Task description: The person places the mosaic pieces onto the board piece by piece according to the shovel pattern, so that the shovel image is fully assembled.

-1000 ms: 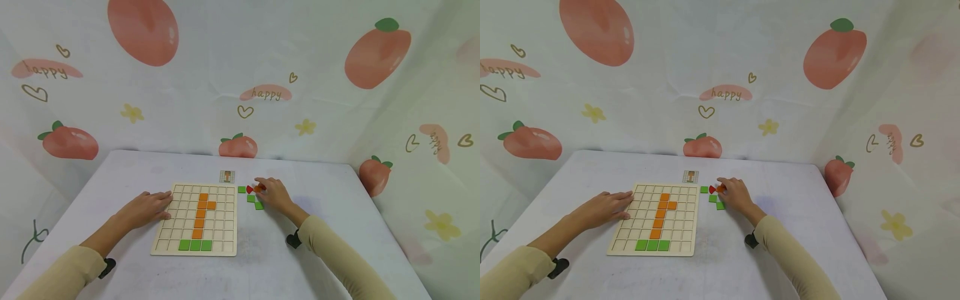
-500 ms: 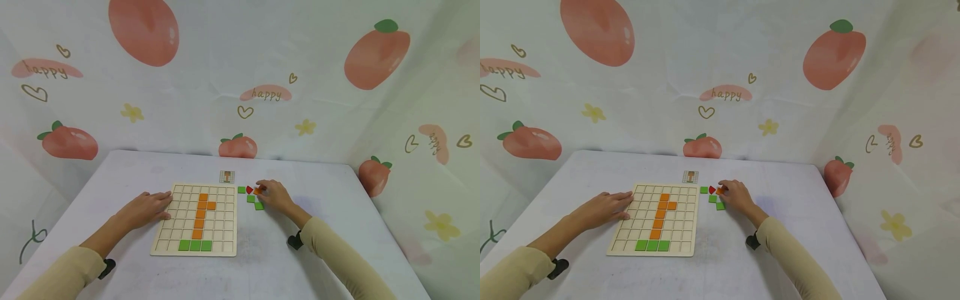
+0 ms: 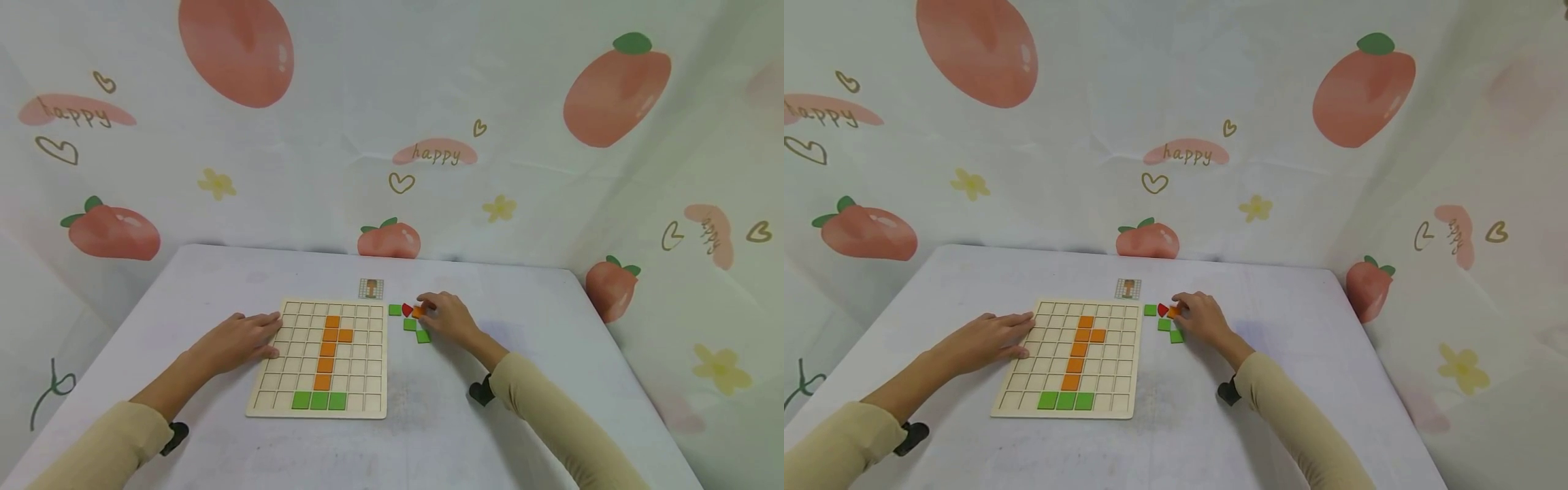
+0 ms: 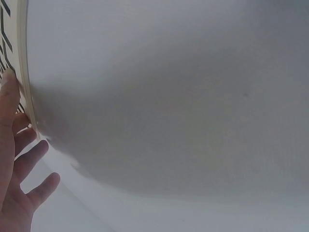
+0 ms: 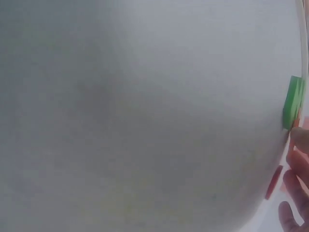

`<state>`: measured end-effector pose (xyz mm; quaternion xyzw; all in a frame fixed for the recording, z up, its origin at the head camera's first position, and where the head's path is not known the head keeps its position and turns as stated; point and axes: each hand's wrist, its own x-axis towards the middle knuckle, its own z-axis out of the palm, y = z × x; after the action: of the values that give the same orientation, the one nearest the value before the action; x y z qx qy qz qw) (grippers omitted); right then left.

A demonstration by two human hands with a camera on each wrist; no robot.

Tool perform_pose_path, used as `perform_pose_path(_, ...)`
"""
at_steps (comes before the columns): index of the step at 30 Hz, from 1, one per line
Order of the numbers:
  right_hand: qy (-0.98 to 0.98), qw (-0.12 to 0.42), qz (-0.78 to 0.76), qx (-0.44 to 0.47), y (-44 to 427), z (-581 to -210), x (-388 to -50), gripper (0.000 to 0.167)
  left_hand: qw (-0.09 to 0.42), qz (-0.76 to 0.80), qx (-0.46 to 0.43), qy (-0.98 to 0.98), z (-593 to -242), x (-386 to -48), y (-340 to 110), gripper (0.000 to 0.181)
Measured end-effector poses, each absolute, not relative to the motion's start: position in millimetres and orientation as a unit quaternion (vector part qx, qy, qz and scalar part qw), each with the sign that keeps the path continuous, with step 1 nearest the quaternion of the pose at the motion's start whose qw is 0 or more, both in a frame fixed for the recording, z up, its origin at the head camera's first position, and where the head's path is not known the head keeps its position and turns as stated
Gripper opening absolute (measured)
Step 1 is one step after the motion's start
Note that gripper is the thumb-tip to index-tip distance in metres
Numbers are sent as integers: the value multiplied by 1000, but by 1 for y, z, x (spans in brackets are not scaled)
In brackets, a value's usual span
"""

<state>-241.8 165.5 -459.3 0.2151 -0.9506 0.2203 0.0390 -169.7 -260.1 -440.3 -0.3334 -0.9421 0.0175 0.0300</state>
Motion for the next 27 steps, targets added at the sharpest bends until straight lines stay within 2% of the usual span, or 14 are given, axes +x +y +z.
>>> perform_pose_path(8, -945, 34, 237, 221, 149, -449, -247, 35, 28, 17, -331, -943, -440, -170, -260, 63)
perform_pose_path(27, -916, 1, 240, 321, 67, -431, -238, 37, 28, 14, -333, -942, -442, -170, -261, 63)
